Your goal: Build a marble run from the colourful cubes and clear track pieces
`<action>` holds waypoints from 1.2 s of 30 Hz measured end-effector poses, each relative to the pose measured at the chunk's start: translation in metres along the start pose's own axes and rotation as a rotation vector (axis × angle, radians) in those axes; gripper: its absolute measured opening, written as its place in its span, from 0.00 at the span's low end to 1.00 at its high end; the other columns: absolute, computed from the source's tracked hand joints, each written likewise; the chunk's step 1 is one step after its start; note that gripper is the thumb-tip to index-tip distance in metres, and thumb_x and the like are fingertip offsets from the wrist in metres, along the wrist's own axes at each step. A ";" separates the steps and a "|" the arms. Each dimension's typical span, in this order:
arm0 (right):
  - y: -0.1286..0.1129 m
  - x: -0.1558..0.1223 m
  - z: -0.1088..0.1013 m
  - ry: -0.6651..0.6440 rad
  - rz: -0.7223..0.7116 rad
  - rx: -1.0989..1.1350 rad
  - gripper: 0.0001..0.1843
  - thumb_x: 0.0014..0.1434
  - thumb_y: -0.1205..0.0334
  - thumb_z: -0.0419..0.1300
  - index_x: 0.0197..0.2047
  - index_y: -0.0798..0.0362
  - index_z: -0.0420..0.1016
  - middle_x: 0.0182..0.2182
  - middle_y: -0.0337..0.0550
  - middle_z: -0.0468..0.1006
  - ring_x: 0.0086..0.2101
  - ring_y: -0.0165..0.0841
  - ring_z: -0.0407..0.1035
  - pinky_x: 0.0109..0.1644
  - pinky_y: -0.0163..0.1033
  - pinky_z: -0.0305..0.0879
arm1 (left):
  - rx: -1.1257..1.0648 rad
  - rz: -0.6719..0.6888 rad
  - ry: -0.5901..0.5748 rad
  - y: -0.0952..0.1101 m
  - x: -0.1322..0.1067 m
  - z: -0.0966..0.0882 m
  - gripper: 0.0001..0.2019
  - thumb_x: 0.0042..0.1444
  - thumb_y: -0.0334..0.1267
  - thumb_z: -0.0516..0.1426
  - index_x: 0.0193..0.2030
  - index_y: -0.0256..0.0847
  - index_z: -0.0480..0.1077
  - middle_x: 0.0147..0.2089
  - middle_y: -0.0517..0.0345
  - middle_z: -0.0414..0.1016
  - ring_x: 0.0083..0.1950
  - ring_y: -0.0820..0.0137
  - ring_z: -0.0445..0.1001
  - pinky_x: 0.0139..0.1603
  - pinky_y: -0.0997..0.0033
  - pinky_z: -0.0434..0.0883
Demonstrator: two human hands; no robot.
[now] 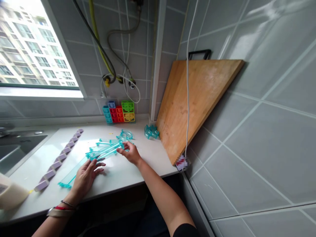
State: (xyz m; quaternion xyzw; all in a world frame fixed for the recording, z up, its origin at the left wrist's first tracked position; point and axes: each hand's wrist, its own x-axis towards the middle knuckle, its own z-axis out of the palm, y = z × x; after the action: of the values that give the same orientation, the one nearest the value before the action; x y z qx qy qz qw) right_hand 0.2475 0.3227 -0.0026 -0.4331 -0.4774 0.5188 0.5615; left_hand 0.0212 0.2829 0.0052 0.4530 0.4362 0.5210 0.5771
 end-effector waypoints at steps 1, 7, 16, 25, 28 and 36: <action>0.001 -0.011 -0.005 0.021 -0.009 -0.052 0.40 0.43 0.39 0.75 0.53 0.53 0.74 0.44 0.45 0.76 0.47 0.38 0.72 0.45 0.39 0.73 | -0.016 -0.003 0.003 0.000 0.000 0.000 0.24 0.49 0.56 0.70 0.40 0.38 0.71 0.39 0.55 0.78 0.40 0.62 0.80 0.35 0.67 0.78; -0.005 -0.060 -0.034 0.031 0.013 -0.144 0.38 0.46 0.34 0.71 0.50 0.55 0.77 0.41 0.46 0.78 0.44 0.39 0.72 0.44 0.39 0.70 | 0.115 0.032 -0.135 0.003 -0.005 0.001 0.29 0.49 0.55 0.70 0.50 0.35 0.76 0.40 0.48 0.81 0.40 0.60 0.80 0.39 0.66 0.76; -0.010 -0.087 -0.038 0.056 -0.049 -0.232 0.37 0.44 0.39 0.73 0.52 0.51 0.76 0.47 0.49 0.80 0.49 0.43 0.72 0.51 0.45 0.71 | 0.190 0.100 -0.184 0.004 -0.014 0.005 0.35 0.47 0.55 0.69 0.58 0.36 0.77 0.33 0.52 0.83 0.37 0.57 0.82 0.39 0.64 0.75; -0.008 -0.088 -0.032 0.043 -0.043 -0.335 0.34 0.40 0.40 0.75 0.46 0.51 0.79 0.44 0.51 0.82 0.44 0.44 0.75 0.47 0.48 0.75 | 0.153 0.127 -0.158 0.000 -0.015 0.008 0.35 0.48 0.55 0.69 0.59 0.37 0.77 0.40 0.48 0.85 0.37 0.55 0.84 0.36 0.64 0.76; -0.004 -0.092 -0.034 0.093 -0.072 -0.379 0.28 0.44 0.40 0.73 0.42 0.50 0.79 0.44 0.50 0.80 0.48 0.46 0.73 0.50 0.49 0.74 | 0.138 0.144 -0.130 -0.003 -0.013 0.007 0.35 0.49 0.56 0.68 0.60 0.39 0.75 0.53 0.41 0.82 0.37 0.58 0.84 0.35 0.64 0.77; -0.009 -0.121 -0.083 0.562 -0.271 -0.690 0.26 0.54 0.34 0.66 0.36 0.51 0.79 0.46 0.58 0.75 0.49 0.49 0.71 0.44 0.48 0.75 | 0.128 0.176 -0.095 -0.005 -0.008 0.002 0.29 0.53 0.56 0.65 0.55 0.36 0.74 0.43 0.46 0.82 0.32 0.64 0.80 0.33 0.66 0.76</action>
State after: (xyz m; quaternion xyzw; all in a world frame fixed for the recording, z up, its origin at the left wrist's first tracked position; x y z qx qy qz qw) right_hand 0.3307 0.2020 -0.0182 -0.6523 -0.5039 0.1142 0.5546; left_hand 0.0235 0.2743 0.0015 0.5498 0.3993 0.5187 0.5189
